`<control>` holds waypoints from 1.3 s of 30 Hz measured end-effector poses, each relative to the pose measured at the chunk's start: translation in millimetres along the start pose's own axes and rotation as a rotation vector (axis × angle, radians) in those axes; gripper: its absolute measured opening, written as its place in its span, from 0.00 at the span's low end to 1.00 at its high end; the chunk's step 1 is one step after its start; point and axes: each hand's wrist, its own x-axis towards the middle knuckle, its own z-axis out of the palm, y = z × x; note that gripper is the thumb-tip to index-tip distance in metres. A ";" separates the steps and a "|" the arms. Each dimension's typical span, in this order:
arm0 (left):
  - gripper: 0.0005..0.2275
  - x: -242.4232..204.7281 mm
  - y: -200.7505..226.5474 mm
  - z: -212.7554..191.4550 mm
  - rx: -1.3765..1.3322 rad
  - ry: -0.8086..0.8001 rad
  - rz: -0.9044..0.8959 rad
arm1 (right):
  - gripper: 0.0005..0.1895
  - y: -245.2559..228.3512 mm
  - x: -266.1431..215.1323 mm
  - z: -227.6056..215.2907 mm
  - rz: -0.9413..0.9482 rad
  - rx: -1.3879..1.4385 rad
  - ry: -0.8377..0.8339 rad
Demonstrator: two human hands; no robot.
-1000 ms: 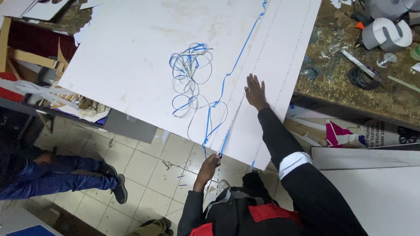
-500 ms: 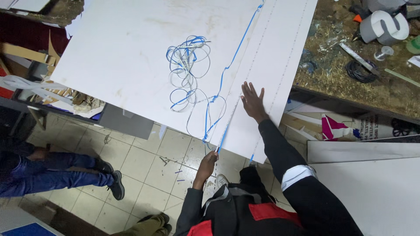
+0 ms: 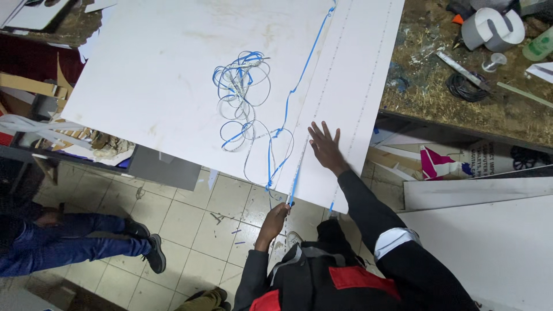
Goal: The person uses a metal tape measure to measure a large white sheet on a workbench. They extend the tape along the sheet's length and width, adjusting its position multiple times to take different measurements.
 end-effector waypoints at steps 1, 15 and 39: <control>0.16 0.6 0.3 -0.1 0.001 0.001 0.002 | 0.30 0.4 1.2 0.2 -0.002 0.000 0.002; 0.14 -25.0 60.7 1.0 -0.143 -0.078 0.094 | 0.32 19.7 70.8 -38.5 0.087 0.176 0.099; 0.18 -35.4 30.8 0.6 -0.354 -0.033 -0.060 | 0.33 46.9 162.1 -83.0 0.195 -0.035 -0.032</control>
